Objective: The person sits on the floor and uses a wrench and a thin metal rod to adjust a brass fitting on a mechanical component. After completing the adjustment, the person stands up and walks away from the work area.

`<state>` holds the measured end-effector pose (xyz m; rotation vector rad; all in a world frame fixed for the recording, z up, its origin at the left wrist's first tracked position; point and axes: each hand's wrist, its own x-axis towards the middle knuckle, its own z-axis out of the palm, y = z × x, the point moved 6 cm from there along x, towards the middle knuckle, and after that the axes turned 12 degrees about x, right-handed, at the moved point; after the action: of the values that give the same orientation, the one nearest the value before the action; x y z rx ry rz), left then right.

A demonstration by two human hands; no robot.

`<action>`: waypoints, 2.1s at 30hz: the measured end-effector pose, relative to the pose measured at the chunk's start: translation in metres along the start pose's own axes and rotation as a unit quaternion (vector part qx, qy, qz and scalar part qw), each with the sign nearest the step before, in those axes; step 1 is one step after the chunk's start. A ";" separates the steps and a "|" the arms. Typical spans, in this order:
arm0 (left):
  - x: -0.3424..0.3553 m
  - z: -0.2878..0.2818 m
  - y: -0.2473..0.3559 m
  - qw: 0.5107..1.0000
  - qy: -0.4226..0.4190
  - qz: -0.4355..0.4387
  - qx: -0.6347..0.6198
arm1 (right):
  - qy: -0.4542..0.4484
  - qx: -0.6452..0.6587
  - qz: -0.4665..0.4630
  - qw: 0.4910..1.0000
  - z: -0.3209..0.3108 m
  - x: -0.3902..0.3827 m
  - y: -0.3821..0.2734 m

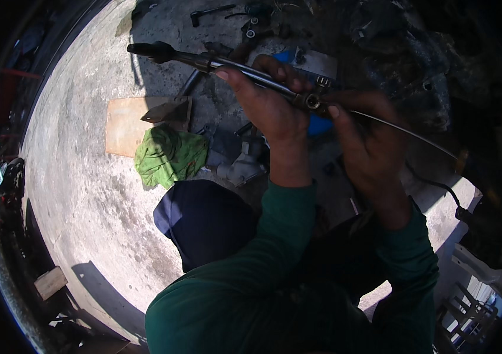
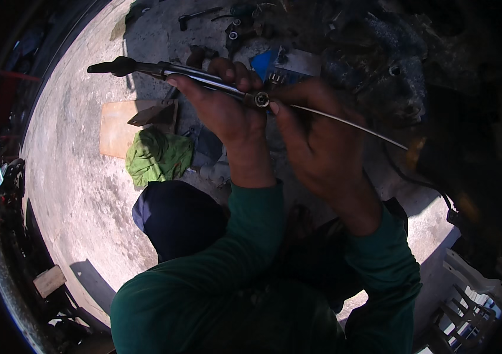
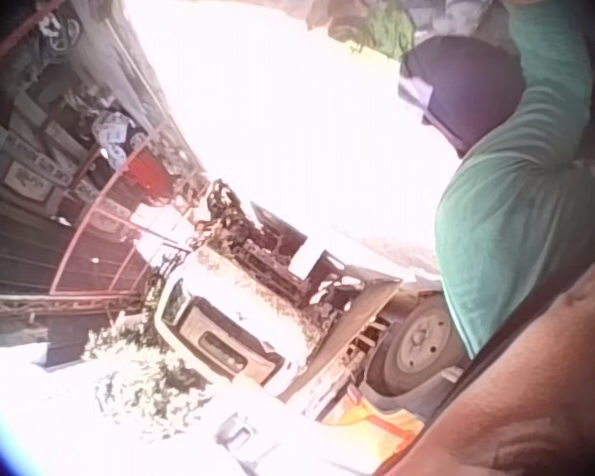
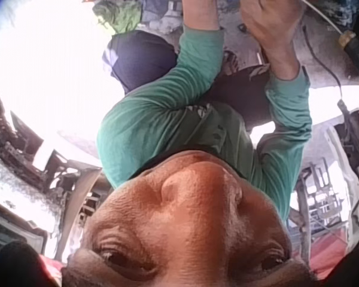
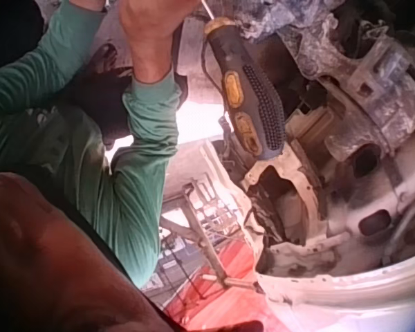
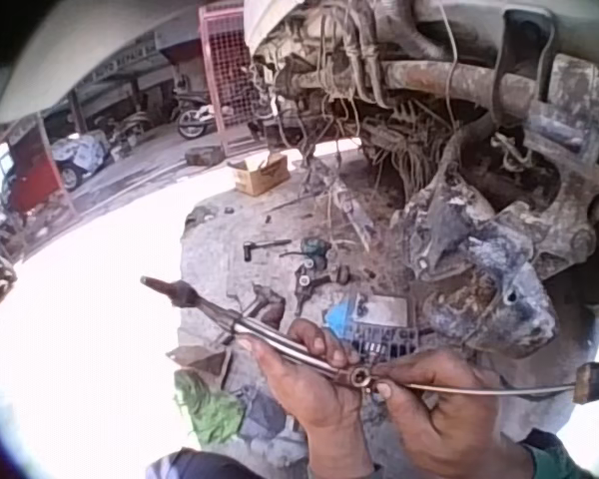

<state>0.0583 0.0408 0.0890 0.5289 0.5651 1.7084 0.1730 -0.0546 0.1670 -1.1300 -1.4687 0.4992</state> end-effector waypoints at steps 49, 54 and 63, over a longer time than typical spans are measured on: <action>0.001 -0.003 -0.003 0.999 -0.011 -0.033 0.021 | -0.107 -0.016 0.009 0.994 0.003 0.019 -0.007; 0.000 -0.002 -0.003 0.999 -0.012 -0.047 0.008 | -0.133 -0.031 0.096 0.986 0.002 0.018 -0.004; 0.000 -0.001 -0.004 0.998 -0.007 -0.052 0.027 | -0.146 -0.041 0.071 0.986 0.003 0.018 -0.001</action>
<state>0.0609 0.0414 0.0855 0.5402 0.6188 1.5940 0.1722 -0.0390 0.1767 -1.2726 -1.6800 0.7346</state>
